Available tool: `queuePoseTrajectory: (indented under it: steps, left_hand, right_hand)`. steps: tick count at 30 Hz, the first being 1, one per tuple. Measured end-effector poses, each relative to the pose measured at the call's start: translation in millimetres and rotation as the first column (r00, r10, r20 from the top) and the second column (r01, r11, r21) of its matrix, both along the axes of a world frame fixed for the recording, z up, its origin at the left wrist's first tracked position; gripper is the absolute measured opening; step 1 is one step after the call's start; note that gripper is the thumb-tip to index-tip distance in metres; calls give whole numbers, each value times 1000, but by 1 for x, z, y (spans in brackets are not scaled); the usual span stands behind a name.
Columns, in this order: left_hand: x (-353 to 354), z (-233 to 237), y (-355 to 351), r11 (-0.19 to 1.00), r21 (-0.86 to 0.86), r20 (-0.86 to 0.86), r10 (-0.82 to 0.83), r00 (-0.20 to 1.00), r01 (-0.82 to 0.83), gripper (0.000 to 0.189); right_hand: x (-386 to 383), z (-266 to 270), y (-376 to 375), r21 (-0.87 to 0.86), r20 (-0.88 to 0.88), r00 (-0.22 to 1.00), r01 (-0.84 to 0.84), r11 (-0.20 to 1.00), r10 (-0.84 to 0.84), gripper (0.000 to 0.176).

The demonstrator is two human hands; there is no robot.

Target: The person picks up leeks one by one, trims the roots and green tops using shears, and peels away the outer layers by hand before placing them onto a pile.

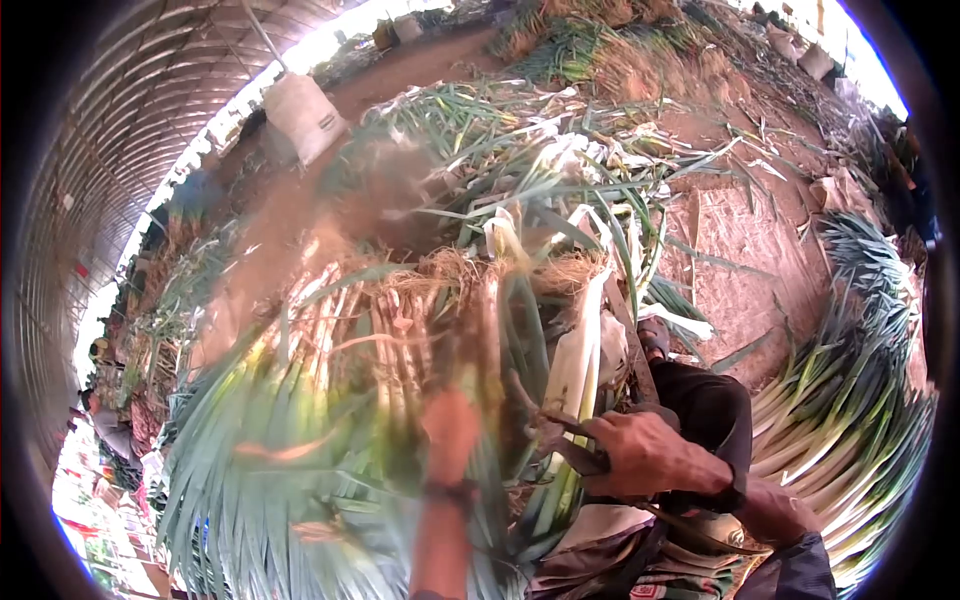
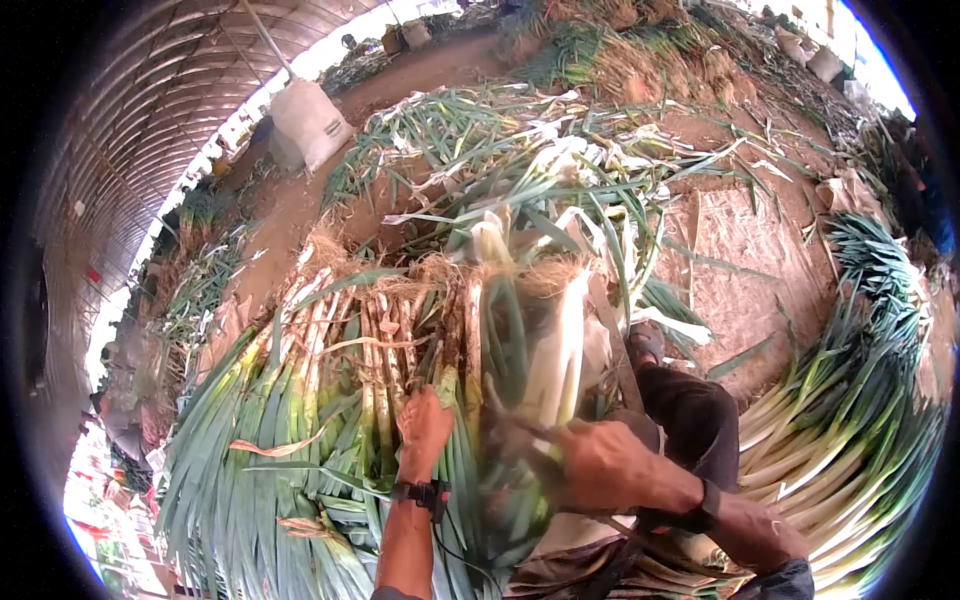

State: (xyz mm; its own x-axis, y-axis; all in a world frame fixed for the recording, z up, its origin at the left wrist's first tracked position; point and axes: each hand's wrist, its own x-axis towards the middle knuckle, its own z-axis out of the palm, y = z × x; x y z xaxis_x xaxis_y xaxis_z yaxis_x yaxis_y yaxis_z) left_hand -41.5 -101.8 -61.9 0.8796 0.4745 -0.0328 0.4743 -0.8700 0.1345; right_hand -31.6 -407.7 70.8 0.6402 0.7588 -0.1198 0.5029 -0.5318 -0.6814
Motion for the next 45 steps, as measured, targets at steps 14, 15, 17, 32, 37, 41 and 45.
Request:
queuePoseTrajectory:
  steps: [14,15,17,32,37,41,45]
  left_hand:
    - [-45,10,1,979,-193,-126,46,991,-70,47]
    - [-46,15,-1,978,-198,-124,42,991,-66,46]
    - [-47,19,-2,978,-203,-108,27,994,-49,44]
    - [-41,42,3,969,-245,-166,-39,985,-3,34]
    - [-41,29,13,968,-236,-98,-107,989,81,32]
    - [-43,18,16,971,-228,-15,-75,997,70,30]
    - [-51,0,33,949,-310,127,-19,992,58,28]
  right_hand:
    - [-29,-27,30,139,-46,990,-126,982,133,53]
    - [-28,-28,33,103,-42,990,-131,986,136,54]
    - [-26,-32,39,46,-38,991,-128,991,129,54]
    - [-21,-20,46,-1,-104,984,-143,990,142,51]
    - [-20,-12,41,18,-131,983,-124,992,125,50]
    - [-27,-25,40,60,-99,987,-122,991,128,51]
    - [-28,-36,42,61,-42,993,-107,992,110,53]
